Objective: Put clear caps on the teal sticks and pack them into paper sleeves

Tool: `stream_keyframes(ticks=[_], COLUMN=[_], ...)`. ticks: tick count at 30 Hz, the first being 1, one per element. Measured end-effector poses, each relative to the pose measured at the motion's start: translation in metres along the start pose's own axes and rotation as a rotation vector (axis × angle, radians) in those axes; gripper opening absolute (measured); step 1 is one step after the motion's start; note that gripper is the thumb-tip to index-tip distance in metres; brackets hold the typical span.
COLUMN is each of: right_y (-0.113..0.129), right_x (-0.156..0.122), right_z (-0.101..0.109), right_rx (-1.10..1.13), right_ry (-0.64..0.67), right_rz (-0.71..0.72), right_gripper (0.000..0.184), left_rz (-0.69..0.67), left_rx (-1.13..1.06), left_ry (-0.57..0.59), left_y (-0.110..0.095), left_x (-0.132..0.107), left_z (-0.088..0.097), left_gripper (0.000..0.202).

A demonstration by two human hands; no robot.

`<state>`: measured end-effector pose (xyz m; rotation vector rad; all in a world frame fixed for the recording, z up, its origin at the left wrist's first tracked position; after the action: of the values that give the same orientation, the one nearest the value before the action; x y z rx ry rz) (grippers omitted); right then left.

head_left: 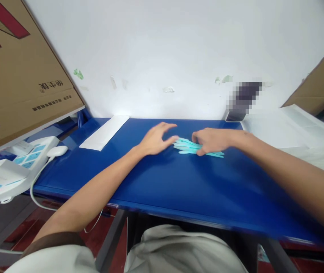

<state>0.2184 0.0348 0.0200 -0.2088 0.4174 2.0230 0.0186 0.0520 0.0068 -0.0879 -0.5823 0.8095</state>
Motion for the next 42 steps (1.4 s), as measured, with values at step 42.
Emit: stream_keyframes(ticks=[42], right_y=[0.036], right_x=[-0.033], right_z=[-0.033], right_rx=[0.373], right_ry=[-0.553], right_rz=[0.144], right_gripper=[0.028], left_rz=[0.533], left_rx=[-1.319], left_ry=[-0.48], left_y=[0.006], left_x=[-0.001], left_z=[0.035], left_gripper=[0.048])
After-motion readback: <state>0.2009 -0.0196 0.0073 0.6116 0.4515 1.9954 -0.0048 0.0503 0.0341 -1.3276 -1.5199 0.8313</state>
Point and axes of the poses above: each hand's wrist, its own x-axis towards the middle knuckle, its own z-axis out of the back of the hand, y = z × x, the point moved 5 cm from there along x, towards the middle knuckle, and after that the axes turned 8 degrees about x, right-handed, at the moved point
